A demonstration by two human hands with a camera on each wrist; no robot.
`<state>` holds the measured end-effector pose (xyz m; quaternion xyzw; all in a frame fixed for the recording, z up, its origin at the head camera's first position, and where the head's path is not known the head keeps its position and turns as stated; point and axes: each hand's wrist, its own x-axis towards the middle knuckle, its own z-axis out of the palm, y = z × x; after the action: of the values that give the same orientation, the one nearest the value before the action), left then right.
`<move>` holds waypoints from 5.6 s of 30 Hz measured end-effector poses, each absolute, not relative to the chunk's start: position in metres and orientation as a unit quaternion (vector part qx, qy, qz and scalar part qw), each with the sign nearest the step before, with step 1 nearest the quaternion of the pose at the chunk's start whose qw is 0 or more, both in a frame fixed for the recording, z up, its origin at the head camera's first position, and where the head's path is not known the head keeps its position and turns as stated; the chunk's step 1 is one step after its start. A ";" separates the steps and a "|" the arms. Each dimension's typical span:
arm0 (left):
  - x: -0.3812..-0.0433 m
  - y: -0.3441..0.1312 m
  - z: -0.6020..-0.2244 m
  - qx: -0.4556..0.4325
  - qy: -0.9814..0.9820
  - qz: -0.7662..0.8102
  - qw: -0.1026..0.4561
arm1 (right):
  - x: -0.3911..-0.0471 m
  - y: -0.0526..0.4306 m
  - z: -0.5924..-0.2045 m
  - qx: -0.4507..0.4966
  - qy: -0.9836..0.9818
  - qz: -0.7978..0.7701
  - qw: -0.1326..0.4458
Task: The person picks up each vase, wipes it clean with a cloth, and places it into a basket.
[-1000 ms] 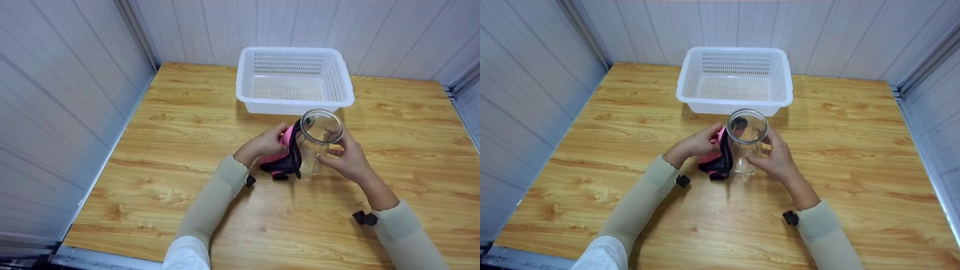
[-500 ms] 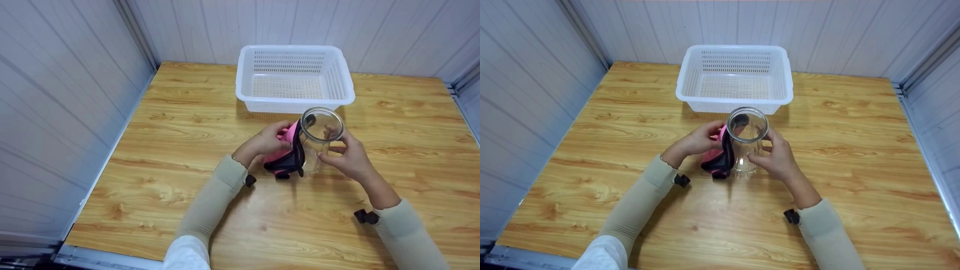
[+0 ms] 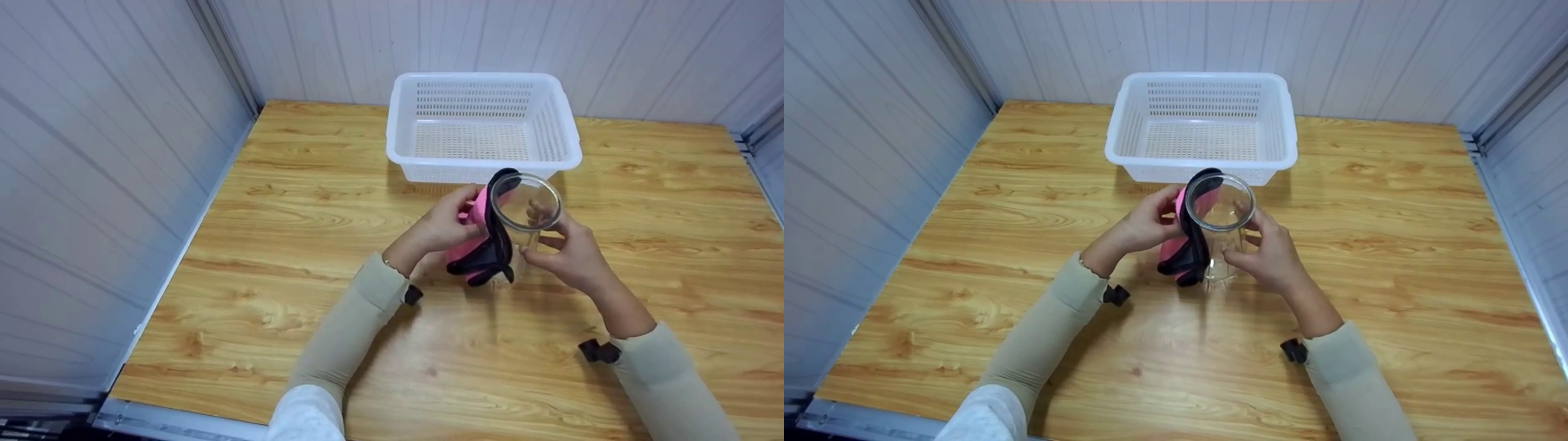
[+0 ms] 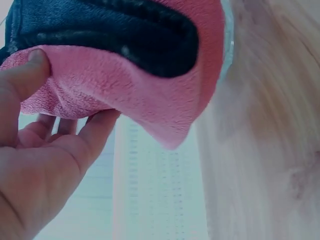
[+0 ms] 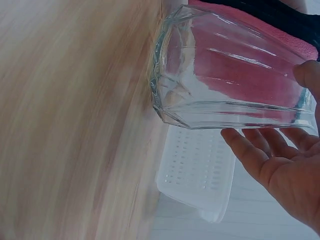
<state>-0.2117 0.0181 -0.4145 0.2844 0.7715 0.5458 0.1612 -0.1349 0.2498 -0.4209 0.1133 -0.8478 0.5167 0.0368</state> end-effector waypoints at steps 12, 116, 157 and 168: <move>-0.211 0.017 -0.422 0.264 0.783 0.527 0.198 | -0.134 0.251 -0.421 0.121 -0.845 0.519 0.029; -0.219 0.015 -0.438 0.280 0.846 0.426 0.155 | -0.133 0.257 -0.413 0.099 -0.875 0.474 0.011; -0.214 0.012 -0.419 0.282 0.799 0.499 0.182 | -0.135 0.253 -0.416 0.102 -0.882 0.458 0.039; -0.216 0.009 -0.441 0.268 0.825 0.459 0.194 | -0.134 0.255 -0.413 0.106 -0.880 0.462 0.029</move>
<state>-0.2162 0.0089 -0.4414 0.2679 0.8248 0.4586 0.1938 -0.1339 0.2554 -0.4126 0.1055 -0.8799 0.4624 0.0292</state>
